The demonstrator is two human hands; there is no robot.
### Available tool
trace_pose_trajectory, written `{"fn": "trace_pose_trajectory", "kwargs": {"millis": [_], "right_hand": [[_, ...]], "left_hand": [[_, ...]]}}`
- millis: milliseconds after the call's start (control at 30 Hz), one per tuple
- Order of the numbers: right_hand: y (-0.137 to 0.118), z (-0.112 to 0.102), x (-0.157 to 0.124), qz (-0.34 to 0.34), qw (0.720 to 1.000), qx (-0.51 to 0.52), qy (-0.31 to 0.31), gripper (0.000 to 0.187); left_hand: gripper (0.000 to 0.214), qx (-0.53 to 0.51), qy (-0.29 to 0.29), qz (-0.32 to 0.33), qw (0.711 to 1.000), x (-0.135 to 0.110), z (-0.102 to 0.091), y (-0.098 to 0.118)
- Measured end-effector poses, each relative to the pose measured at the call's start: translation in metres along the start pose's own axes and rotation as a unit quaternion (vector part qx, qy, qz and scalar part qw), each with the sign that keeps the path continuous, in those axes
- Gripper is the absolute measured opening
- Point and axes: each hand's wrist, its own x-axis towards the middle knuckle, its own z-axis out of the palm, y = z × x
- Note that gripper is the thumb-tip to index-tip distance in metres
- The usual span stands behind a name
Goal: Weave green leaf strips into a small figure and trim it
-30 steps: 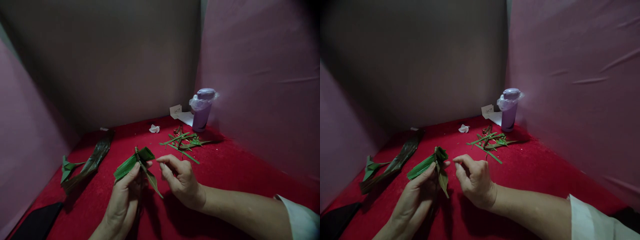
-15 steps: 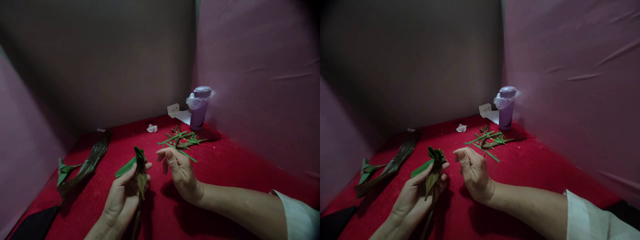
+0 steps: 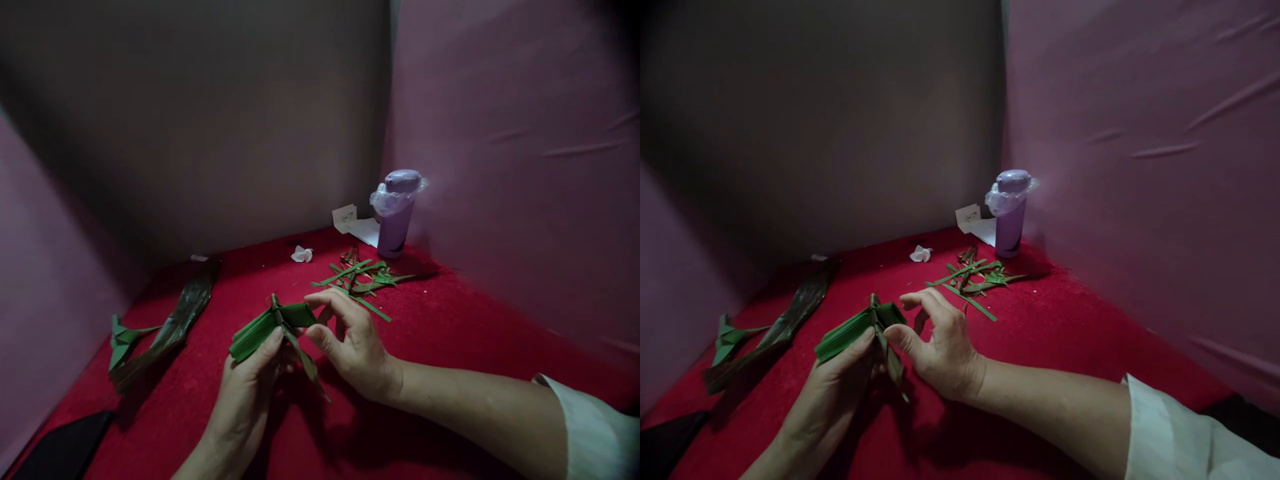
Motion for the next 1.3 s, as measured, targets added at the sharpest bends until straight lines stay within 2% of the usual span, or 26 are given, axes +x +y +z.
{"fn": "trace_pose_trajectory", "kwargs": {"millis": [133,200,400,467,600,700,800,900,1100,1200,1300], "right_hand": [[-0.001,0.002,0.001,0.019,0.999,-0.027,-0.011,0.014],[0.0,0.004,0.002,0.021,0.999,-0.034,-0.008,0.007],[0.01,0.004,0.006,0.033,0.997,-0.063,0.034,0.013],[0.013,0.003,0.008,0.037,0.995,-0.073,0.049,0.012],[0.019,0.003,0.01,0.062,0.991,-0.114,0.038,0.013],[0.026,0.005,0.01,0.117,0.984,-0.136,-0.007,0.011],[0.031,0.006,0.009,0.157,0.976,-0.144,-0.035,0.012],[0.03,0.006,0.009,0.165,0.975,-0.144,-0.044,0.016],[0.024,0.004,0.007,0.141,0.979,-0.139,-0.054,0.023],[0.025,0.004,0.006,0.148,0.977,-0.144,-0.05,0.03],[0.025,0.004,0.007,0.16,0.978,-0.125,-0.044,0.028]], "left_hand": [[0.03,0.017,0.009,0.006,1.0,0.001,0.0,-0.004],[0.03,0.029,0.002,0.012,0.999,0.002,0.0,-0.007],[0.035,0.069,-0.052,0.028,0.996,0.002,-0.001,-0.013],[0.042,0.053,-0.018,0.04,0.998,0.004,-0.001,-0.012],[0.052,0.085,0.105,0.112,0.984,0.014,-0.007,-0.007],[0.046,0.149,0.113,0.158,0.969,0.024,-0.013,-0.004],[0.039,0.209,0.102,0.157,0.96,0.028,-0.016,-0.003],[0.038,0.245,0.09,0.165,0.951,0.027,-0.015,-0.004],[0.048,0.283,0.064,0.163,0.943,0.027,-0.018,-0.007],[0.054,0.293,0.058,0.155,0.942,0.029,-0.02,-0.009],[0.056,0.295,0.043,0.149,0.943,0.029,-0.019,-0.009]]}}
